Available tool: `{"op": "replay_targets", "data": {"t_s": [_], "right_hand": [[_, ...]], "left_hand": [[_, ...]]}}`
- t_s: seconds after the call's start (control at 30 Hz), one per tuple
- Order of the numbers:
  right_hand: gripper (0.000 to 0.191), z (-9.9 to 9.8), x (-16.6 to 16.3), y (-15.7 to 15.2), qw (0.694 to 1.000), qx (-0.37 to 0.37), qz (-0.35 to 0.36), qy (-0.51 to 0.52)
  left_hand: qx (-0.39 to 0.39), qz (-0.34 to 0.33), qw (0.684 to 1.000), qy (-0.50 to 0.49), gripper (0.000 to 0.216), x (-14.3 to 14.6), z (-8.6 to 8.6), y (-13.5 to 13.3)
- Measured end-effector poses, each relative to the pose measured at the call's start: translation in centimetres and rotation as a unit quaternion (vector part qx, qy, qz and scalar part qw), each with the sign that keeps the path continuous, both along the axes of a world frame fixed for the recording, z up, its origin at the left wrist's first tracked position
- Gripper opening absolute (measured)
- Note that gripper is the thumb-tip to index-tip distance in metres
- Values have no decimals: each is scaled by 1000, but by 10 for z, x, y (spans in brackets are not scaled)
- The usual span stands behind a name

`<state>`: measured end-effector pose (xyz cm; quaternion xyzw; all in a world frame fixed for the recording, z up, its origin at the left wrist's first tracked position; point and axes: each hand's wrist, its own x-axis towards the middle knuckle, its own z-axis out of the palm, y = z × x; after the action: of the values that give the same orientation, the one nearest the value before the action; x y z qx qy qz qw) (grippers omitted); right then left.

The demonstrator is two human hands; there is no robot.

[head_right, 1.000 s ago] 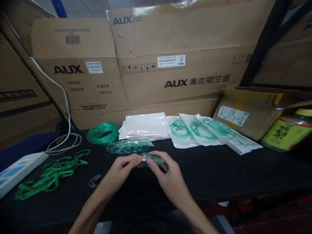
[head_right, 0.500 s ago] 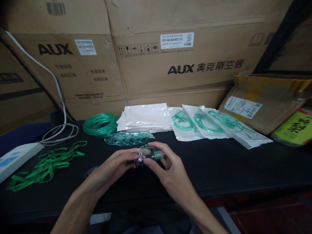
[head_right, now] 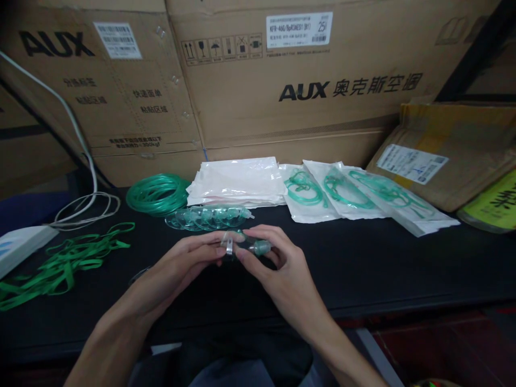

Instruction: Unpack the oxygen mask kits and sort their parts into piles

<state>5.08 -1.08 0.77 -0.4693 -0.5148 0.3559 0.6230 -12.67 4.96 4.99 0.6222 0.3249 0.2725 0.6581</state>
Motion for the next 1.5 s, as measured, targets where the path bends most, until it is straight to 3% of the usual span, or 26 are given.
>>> {"op": "replay_targets", "data": {"t_s": [0.13, 0.3, 0.43, 0.53, 0.73, 1.0, 1.17, 1.27, 1.37, 1.5], "right_hand": [[24, 2, 0, -1, 999, -34, 31, -8], [17, 2, 2, -2, 996, -16, 14, -91], [31, 1, 2, -3, 995, -24, 19, -99], [41, 2, 1, -4, 995, -26, 25, -92], [24, 3, -1, -4, 992, -20, 15, -121], [24, 4, -2, -2, 993, -41, -16, -111], [24, 4, -1, -2, 993, -48, -22, -105], [23, 6, 0, -3, 994, -50, -1, -100], [22, 9, 0, -4, 993, -47, 25, -109], [26, 13, 0, -5, 989, -58, 43, -126]], "left_hand": [[40, -17, 999, 26, 29, -2, -3, 2], [86, -40, 994, 52, 28, -3, -6, 3], [91, -51, 994, 10, 24, -2, -5, 3], [104, -34, 994, 7, 21, 0, -8, 5], [143, 22, 989, 41, 22, 3, -16, 6], [175, 61, 980, 71, 22, 1, -10, 4], [321, 75, 938, 110, 19, -3, -4, 2], [418, 37, 900, 120, 32, -6, 0, 1], [459, -16, 879, 128, 43, -8, -1, 1], [469, -35, 871, 140, 37, -9, -5, 3]]}}
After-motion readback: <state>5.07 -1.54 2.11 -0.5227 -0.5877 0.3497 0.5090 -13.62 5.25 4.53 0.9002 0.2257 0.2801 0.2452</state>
